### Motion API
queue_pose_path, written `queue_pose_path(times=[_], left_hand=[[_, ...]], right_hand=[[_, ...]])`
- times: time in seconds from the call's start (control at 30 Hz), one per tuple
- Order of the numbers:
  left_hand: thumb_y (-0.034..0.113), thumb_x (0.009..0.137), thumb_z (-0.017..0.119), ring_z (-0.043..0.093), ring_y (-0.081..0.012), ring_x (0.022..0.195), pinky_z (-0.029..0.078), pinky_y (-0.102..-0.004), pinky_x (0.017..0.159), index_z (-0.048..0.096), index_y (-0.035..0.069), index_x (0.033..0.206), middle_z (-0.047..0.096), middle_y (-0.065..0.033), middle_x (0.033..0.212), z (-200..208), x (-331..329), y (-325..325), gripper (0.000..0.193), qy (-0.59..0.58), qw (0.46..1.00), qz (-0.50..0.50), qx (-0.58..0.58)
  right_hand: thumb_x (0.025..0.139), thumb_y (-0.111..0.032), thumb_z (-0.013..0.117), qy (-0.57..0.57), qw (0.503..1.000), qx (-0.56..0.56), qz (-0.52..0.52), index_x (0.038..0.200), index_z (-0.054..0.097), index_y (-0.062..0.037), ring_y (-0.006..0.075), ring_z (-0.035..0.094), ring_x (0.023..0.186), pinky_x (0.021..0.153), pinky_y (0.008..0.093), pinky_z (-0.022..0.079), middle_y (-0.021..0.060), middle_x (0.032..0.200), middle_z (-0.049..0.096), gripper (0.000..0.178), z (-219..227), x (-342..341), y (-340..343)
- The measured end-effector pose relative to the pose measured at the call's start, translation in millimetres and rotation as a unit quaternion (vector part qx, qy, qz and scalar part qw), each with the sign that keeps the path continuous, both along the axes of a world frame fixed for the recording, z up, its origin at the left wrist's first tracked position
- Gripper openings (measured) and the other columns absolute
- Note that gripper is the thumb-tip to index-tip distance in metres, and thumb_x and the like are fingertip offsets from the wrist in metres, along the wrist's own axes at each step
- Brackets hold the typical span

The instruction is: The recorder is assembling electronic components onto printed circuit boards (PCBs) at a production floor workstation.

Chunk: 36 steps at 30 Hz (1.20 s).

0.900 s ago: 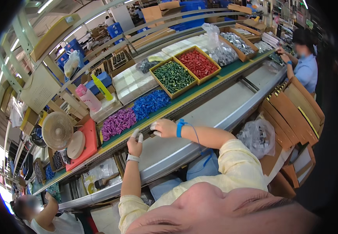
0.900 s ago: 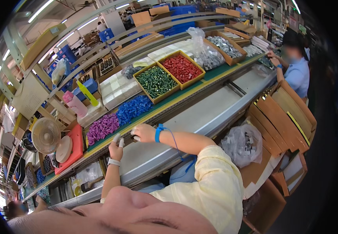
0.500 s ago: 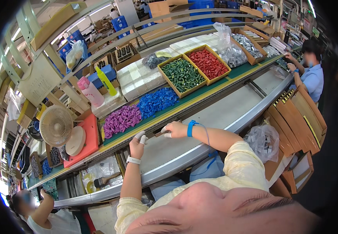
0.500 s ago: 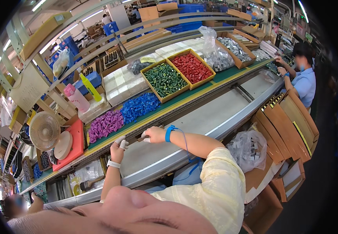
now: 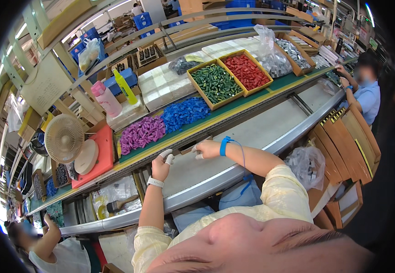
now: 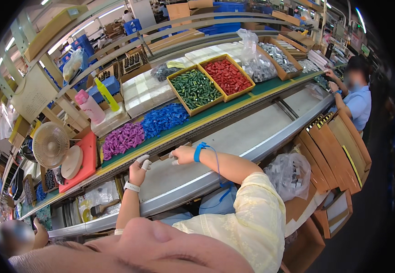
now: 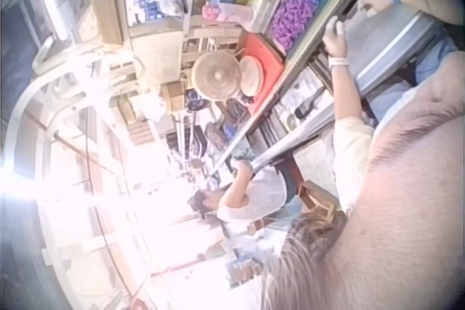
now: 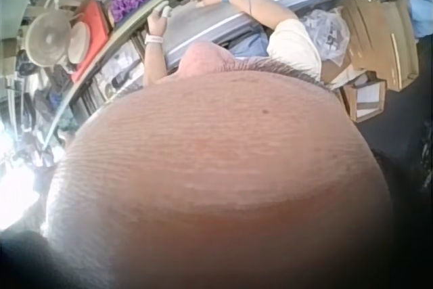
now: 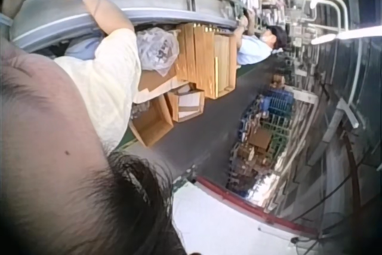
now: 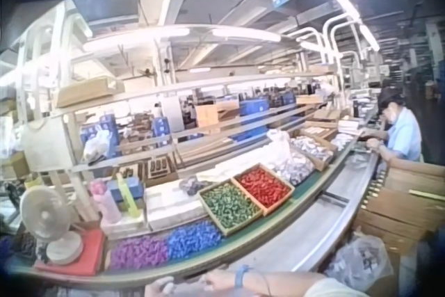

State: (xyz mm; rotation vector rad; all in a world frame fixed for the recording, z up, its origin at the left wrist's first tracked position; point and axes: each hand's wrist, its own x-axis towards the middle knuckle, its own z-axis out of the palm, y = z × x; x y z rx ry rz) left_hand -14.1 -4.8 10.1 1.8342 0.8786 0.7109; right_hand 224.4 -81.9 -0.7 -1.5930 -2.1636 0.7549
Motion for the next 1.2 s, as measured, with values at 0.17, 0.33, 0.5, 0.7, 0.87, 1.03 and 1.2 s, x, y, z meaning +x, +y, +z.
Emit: queue_pose_path(times=[0.17,0.33,0.5,0.7,0.87,1.03,1.2], left_hand=[[0.01,0.085,0.055,0.059,-0.0096,0.068,0.045,-0.0219,0.061,0.057,0.0,0.111,0.065,-0.0084,0.085,3.2,1.4,-2.8,0.028,-0.008,1.0,0.01,-0.014],[0.009,0.084,0.057,0.061,-0.0112,0.07,0.049,-0.0235,0.063,0.058,-0.002,0.109,0.066,-0.01,0.085,3.6,-0.6,-1.1,0.027,-0.002,1.0,0.015,-0.007],[0.011,0.086,0.055,0.057,-0.0081,0.066,0.043,-0.0207,0.059,0.057,0.002,0.113,0.065,-0.0067,0.086,-1.8,-4.1,5.3,0.028,0.007,1.0,0.02,0.001],[0.011,0.086,0.055,0.057,-0.0082,0.067,0.043,-0.0206,0.059,0.057,0.002,0.112,0.065,-0.0067,0.086,-4.3,-2.8,5.7,0.028,0.003,1.0,0.022,-0.015],[0.012,0.086,0.055,0.058,-0.0099,0.07,0.045,-0.0219,0.062,0.057,0.001,0.112,0.065,-0.0079,0.088,-10.0,-2.6,8.3,0.028,0.001,1.0,0.019,-0.015],[0.016,0.088,0.054,0.061,-0.0133,0.081,0.049,-0.0256,0.067,0.056,0.001,0.113,0.064,-0.0088,0.091,-11.3,-11.1,11.9,0.03,0.016,1.0,0.009,0.004],[0.019,0.085,0.058,0.061,-0.0115,0.074,0.05,-0.0269,0.065,0.061,0.002,0.106,0.065,-0.01,0.089,-0.9,0.6,9.0,0.027,0.073,0.994,0.039,0.071]], right_hand=[[0.078,-0.03,0.061,-0.004,1.0,-0.012,-0.007,0.112,0.055,-0.0012,0.0338,0.059,0.089,0.08,0.0396,0.046,0.0179,0.095,0.063,0.046,0.6,3.3,-2.2],[0.077,-0.031,0.062,-0.015,0.999,-0.034,-0.013,0.115,0.054,-0.0012,0.0336,0.059,0.09,0.081,0.0393,0.046,0.018,0.096,0.063,0.049,5.7,4.5,-3.7],[0.077,-0.035,0.062,-0.1,0.988,-0.114,0.0,0.118,0.051,-0.002,0.0355,0.055,0.1,0.088,0.0392,0.043,0.0212,0.105,0.059,0.054,12.8,5.7,-4.9],[0.077,-0.036,0.061,-0.104,0.988,-0.112,0.0,0.12,0.05,-0.0023,0.0356,0.057,0.096,0.085,0.0399,0.045,0.0207,0.102,0.061,0.055,1.1,11.0,-5.2],[0.077,-0.036,0.061,-0.107,0.988,-0.112,0.007,0.119,0.05,-0.0021,0.0354,0.057,0.097,0.085,0.0399,0.044,0.0207,0.103,0.06,0.055,0.2,14.0,-3.3],[0.076,-0.039,0.062,-0.114,0.986,-0.119,0.004,0.118,0.052,-0.005,0.036,0.053,0.104,0.09,0.0407,0.042,0.022,0.11,0.057,0.056,-2.9,9.9,5.7],[0.076,-0.035,0.063,-0.086,0.992,-0.096,0.0,0.114,0.053,-0.0003,0.0364,0.054,0.103,0.089,0.0415,0.042,0.0237,0.108,0.057,0.052,-10.5,25.4,0.9]])
